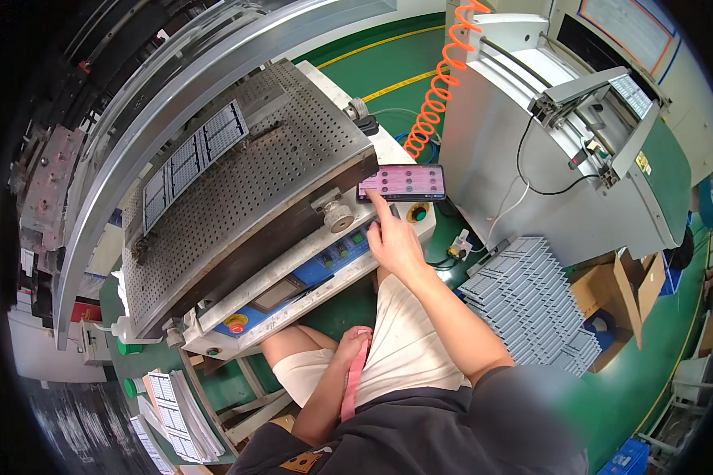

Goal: Loading and unloading electronic component sheets into an automated assembly machine.

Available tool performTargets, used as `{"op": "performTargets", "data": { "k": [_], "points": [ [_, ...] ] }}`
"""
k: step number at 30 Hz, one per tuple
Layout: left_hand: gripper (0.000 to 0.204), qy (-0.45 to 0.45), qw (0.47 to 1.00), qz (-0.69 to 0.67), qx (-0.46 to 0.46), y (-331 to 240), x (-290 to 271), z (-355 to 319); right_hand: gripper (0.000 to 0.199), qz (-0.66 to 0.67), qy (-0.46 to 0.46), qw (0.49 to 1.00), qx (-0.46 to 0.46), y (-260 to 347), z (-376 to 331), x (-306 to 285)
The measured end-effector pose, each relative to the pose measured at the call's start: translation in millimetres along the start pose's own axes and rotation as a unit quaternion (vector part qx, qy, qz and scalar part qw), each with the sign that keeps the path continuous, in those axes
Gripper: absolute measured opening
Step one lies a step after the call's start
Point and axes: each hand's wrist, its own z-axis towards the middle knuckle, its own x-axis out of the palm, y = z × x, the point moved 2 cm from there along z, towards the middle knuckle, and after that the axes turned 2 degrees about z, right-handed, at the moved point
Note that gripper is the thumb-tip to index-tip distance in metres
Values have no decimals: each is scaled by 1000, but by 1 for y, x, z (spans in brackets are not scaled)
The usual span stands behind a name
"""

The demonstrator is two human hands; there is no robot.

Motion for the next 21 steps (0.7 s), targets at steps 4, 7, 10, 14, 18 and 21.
{"op": "performTargets", "data": {
  "k": [4, 7, 10, 14, 18, 21],
  "points": [
    [19, 2, 999, 25, 35, 1, 0, 0, 50, 89, -26, 992, -82, -4, -18, -4],
    [19, 9, 999, 0, 33, -2, 2, -3, 42, 137, 6, 989, -56, -23, -42, 6],
    [19, 11, 999, -15, 26, -8, 4, -6, 32, 126, 13, 989, -80, -44, -73, 26],
    [20, 8, 999, 10, 50, 0, 2, -2, 20, 119, 69, 988, -71, -76, -104, 56],
    [24, -2, 996, 63, 61, 1, 0, -5, 16, 19, 141, 983, -112, -73, -105, 59],
    [27, -11, 992, 109, 57, 2, 2, -3, 18, -79, 279, 957, 1, -80, -96, 58]
  ]
}}
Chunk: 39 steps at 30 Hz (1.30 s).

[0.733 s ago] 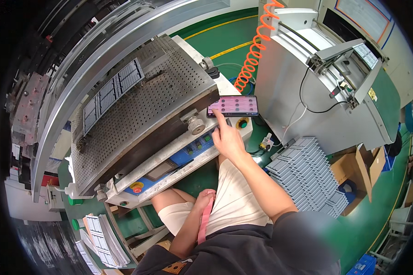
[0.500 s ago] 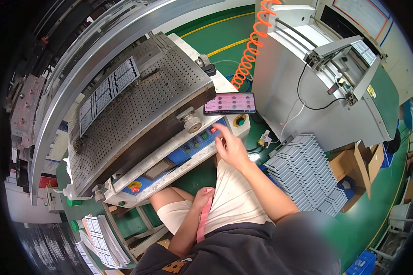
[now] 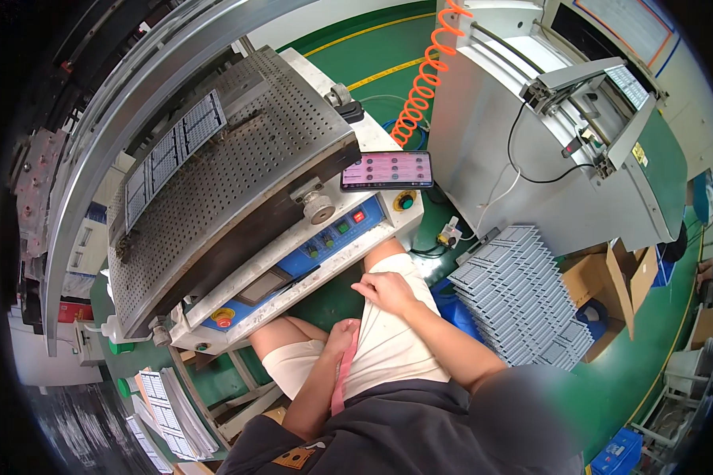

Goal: Loading and unloading electronic component sheets into an automated assembly machine.

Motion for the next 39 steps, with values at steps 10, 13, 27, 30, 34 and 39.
{"op": "performTargets", "data": {
  "k": [10, 13, 27, 30, 34, 39],
  "points": [
    [29, -6, 988, 150, -33, 13, 1, 5, 20, 114, -164, 978, -54, 8, -3, -1],
    [29, -9, 984, 173, -30, 6, 1, 3, 20, 99, -173, 978, -59, 2, -3, 1],
    [30, -8, 986, 164, -10, 25, -1, 14, 17, 50, -157, 983, -84, 6, 1, 4],
    [31, -5, 985, 169, -43, 18, -3, 9, 17, 50, -160, 982, -84, 5, 1, 5],
    [31, -26, 972, 229, -39, -23, -1, -5, 17, 45, -161, 983, -81, 4, 0, 5],
    [30, -16, 972, 232, -27, -18, -3, -4, 15, 35, -157, 984, -79, 8, 2, 5]
  ]
}}
